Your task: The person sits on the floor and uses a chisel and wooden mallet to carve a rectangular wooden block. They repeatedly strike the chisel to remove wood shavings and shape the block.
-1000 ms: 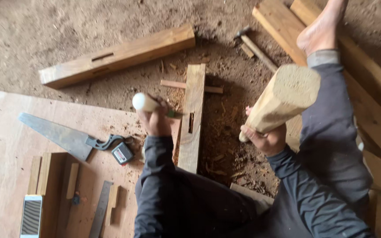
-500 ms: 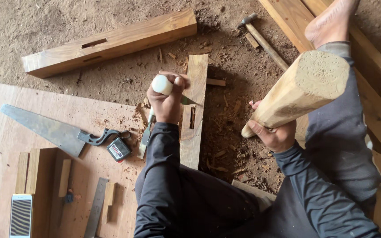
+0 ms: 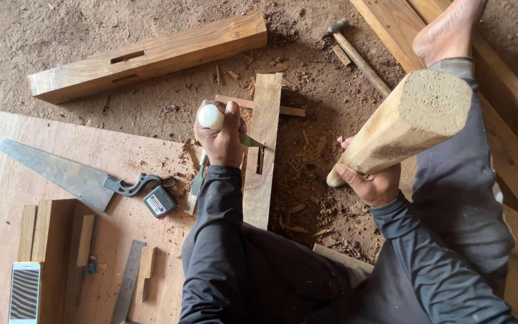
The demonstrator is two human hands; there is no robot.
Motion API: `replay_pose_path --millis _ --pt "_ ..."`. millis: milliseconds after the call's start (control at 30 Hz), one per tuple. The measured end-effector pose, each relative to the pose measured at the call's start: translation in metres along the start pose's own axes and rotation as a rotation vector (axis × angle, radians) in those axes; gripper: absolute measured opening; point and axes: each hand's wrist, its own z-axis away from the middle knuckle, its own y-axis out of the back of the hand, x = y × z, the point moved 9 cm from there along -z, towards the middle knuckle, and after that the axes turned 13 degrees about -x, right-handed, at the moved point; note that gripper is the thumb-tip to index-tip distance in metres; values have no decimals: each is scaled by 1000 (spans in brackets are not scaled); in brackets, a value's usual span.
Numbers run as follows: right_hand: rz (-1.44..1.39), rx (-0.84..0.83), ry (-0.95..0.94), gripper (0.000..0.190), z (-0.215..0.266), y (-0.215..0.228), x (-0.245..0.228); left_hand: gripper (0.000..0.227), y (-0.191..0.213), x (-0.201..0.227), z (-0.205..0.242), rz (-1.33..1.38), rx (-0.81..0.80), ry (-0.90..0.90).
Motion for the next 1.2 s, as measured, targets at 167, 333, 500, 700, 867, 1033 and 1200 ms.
replay_pose_path --millis 167,333,500,700,867,1033,1200 --pt "46 -7 -16 47 1 0 -2 13 -8 0 1 -68 -98 -20" --pt "213 -16 -3 47 2 -2 -10 12 -14 8 7 -132 -183 -75" --pt "238 -9 -24 47 5 -2 -11 8 -7 9 8 10 -150 -150" --pt "145 -8 -16 44 5 -1 -8 12 1 -6 12 -17 -98 -65" --pt "244 -10 25 49 7 0 -6 13 -19 -12 14 -188 -194 -79" --pt "302 16 81 52 6 -4 0 16 -35 -6 17 -402 -262 -216" --pt "293 42 34 54 11 -6 -6 16 -36 -13 9 -390 -294 37"
